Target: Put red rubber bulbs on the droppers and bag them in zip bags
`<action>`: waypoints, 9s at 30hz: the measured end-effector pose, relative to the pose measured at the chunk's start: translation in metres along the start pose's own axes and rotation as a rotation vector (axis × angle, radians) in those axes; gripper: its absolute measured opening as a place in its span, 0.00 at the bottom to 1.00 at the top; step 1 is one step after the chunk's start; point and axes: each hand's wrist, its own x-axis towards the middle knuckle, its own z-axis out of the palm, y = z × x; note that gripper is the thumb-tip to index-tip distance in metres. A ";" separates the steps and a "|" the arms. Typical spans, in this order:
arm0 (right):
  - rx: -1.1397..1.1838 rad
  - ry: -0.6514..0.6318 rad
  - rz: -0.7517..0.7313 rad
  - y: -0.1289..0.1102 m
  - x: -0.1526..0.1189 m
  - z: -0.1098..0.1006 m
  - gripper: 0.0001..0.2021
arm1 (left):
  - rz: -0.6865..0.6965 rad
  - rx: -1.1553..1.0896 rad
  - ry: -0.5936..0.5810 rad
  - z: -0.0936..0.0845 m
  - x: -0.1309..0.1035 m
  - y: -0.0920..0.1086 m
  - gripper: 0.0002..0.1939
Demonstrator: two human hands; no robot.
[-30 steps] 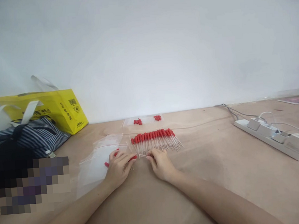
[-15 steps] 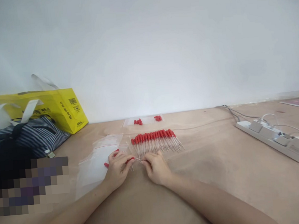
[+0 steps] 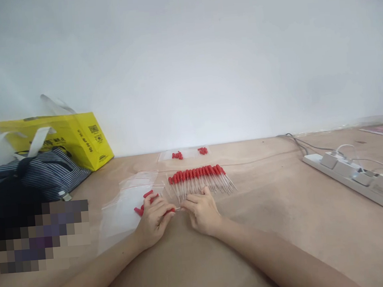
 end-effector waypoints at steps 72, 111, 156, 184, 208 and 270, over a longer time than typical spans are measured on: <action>-0.197 -0.347 0.706 -0.022 0.110 0.057 0.11 | -0.311 0.271 -0.072 -0.027 -0.013 -0.060 0.06; -0.066 -0.227 0.691 -0.018 0.047 0.034 0.13 | 0.010 0.460 -0.383 -0.038 0.073 -0.128 0.13; 0.079 -0.145 0.175 0.005 -0.016 -0.008 0.11 | -0.254 0.057 0.006 0.005 -0.001 0.001 0.10; 0.030 -0.087 -0.011 -0.006 -0.014 0.001 0.10 | -0.021 -0.018 0.040 0.000 -0.007 0.010 0.09; -0.049 0.033 0.573 0.049 0.009 0.000 0.10 | -0.325 0.134 -0.149 -0.049 -0.009 -0.052 0.14; 0.308 -0.039 0.233 -0.008 -0.013 0.000 0.06 | -0.638 -0.899 0.032 -0.001 -0.005 -0.009 0.11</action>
